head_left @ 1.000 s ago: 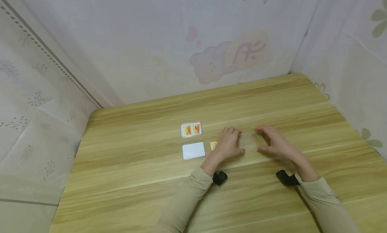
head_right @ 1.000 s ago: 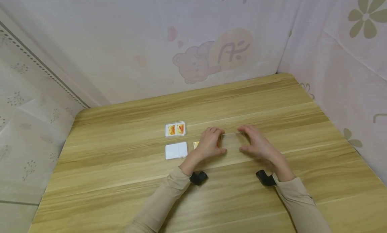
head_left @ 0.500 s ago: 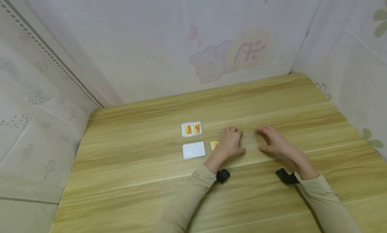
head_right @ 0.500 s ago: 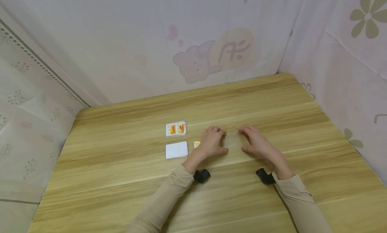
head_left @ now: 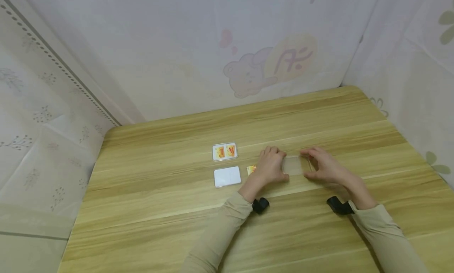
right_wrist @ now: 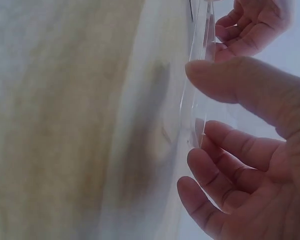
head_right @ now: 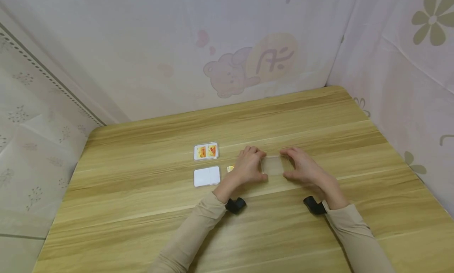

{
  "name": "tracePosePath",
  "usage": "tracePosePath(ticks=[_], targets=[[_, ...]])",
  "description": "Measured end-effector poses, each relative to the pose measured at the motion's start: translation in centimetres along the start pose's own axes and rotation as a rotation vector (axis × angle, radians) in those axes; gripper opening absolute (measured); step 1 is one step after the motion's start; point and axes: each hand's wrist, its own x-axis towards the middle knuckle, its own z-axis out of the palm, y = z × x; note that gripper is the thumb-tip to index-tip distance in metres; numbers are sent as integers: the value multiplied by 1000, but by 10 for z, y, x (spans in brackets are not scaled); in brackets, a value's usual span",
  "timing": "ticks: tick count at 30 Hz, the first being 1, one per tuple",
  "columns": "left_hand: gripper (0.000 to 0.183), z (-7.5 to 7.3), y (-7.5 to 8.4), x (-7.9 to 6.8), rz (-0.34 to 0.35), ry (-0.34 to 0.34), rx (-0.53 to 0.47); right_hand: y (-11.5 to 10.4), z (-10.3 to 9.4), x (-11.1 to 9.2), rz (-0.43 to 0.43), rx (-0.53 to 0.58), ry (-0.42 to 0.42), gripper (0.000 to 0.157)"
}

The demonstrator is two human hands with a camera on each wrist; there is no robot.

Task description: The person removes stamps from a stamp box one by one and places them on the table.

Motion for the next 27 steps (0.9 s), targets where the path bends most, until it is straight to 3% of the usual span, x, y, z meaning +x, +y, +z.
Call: tracePosePath(ticks=[14, 24, 27], targets=[[65, -8, -9, -5, 35, 17, -153, -6, -4, 6, -33, -28, -7, 59], [65, -13, -14, -11, 48, 18, -320, -14, -5, 10, -30, -20, -8, 59], [65, -15, -17, -13, 60, 28, -326, -17, -5, 12, -30, -17, -9, 58]])
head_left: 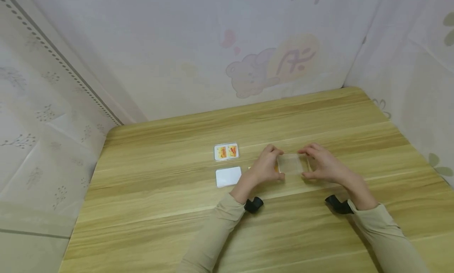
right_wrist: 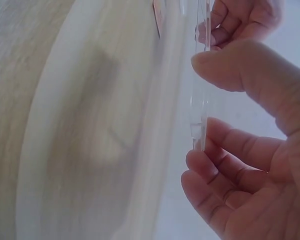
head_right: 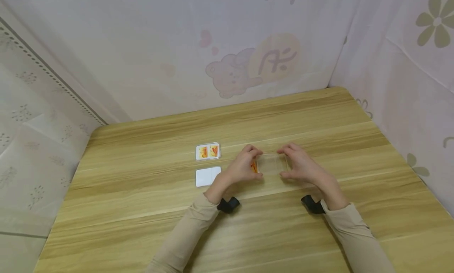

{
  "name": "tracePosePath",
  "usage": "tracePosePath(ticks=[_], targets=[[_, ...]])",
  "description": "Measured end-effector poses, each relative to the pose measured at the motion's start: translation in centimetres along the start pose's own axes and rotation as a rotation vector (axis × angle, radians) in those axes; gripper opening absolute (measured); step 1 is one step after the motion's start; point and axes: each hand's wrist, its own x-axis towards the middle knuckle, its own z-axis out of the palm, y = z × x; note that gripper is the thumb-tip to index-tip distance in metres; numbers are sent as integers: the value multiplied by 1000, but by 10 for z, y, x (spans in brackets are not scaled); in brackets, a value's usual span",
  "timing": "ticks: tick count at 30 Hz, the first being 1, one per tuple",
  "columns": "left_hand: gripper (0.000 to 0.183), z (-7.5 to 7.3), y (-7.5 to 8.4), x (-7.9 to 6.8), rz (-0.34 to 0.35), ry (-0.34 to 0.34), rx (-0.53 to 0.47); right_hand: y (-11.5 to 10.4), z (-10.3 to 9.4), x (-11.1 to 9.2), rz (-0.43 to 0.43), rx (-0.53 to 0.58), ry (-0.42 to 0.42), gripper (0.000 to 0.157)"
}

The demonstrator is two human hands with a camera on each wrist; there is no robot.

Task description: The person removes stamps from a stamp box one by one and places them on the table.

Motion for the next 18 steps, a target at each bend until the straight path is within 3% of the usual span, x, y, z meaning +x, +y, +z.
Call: tracePosePath(ticks=[18], targets=[[64, -12, -9, -12, -8, 1, -20, -14, 3, 12, 14, 9, -45, 58]])
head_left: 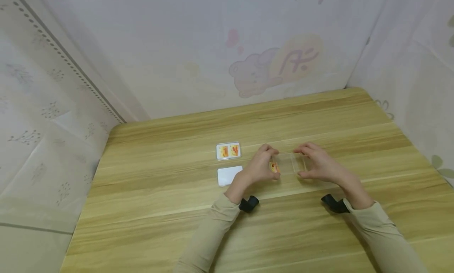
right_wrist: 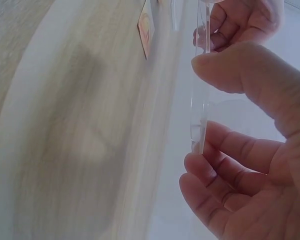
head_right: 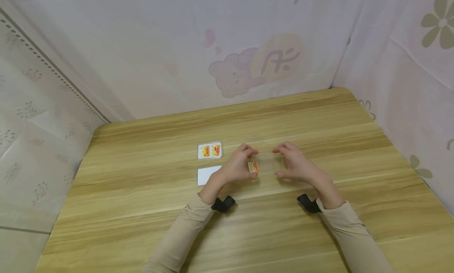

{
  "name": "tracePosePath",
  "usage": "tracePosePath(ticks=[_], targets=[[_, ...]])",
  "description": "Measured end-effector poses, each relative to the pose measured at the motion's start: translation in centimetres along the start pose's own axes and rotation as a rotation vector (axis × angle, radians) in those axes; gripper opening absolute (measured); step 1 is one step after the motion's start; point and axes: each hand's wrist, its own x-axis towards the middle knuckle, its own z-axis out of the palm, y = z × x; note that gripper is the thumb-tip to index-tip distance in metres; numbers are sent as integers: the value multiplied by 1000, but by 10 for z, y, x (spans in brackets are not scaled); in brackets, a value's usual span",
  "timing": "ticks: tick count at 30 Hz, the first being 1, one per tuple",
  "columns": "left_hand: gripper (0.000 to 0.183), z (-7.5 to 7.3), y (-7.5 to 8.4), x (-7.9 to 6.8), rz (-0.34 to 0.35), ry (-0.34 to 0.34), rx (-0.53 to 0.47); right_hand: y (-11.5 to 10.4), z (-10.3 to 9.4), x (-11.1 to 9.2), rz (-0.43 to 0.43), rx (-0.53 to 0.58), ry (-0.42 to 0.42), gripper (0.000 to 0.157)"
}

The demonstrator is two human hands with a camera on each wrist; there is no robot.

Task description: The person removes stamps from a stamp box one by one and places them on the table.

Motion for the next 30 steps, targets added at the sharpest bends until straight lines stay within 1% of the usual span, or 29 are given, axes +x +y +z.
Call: tracePosePath(ticks=[12, 16, 22, 30], targets=[[66, -10, -5, -8, -28, -13, -19, -9, 3, 10, -59, -4, 20, 58], [66, -13, -7, -13, -37, -6, -34, -12, 4, 13, -71, 7, 16, 57], [65, -17, -11, -20, -31, 15, -47, -15, 8, 18, -98, 30, 14, 56], [63, -23, -16, -28, -42, 21, -94, -19, 14, 25, -124, 3, 25, 56]])
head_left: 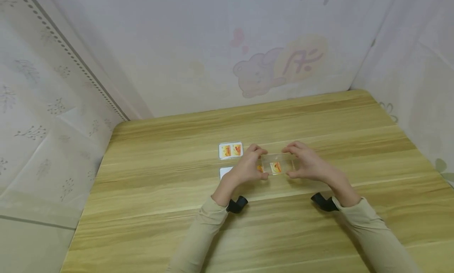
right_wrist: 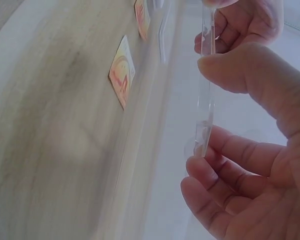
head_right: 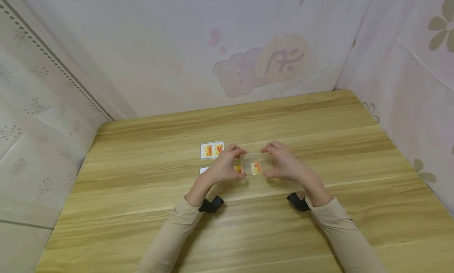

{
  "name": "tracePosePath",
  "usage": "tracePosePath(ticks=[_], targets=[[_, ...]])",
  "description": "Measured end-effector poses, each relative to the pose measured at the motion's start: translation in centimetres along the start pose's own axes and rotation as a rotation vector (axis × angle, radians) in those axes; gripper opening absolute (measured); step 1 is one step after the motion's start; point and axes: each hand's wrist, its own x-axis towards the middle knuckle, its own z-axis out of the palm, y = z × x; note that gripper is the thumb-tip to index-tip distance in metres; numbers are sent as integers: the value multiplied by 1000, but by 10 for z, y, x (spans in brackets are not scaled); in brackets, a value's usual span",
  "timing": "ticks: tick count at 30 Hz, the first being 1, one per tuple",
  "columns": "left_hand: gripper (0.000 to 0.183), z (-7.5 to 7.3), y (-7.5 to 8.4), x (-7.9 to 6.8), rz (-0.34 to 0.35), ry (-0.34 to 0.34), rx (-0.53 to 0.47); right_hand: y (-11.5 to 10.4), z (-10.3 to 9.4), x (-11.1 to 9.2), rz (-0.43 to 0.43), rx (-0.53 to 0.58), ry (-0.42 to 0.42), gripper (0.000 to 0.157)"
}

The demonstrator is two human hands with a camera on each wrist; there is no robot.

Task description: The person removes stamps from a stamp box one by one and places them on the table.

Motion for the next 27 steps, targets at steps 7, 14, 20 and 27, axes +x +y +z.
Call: tracePosePath(ticks=[7, 14, 20, 27], targets=[[63, -4, -4, -6, -2, 18, 21, -5, 3, 6, 32, 31, -36, 57], [63, -8, -8, -12, 3, 21, 29, -11, 6, 12, 30, 26, -47, 56], [64, -12, -13, -17, -17, 26, 16, -15, 10, 17, 13, 24, -52, 57], [63, -16, -18, -25, 1, 45, 2, -21, 15, 23, 26, 19, -82, 59]])
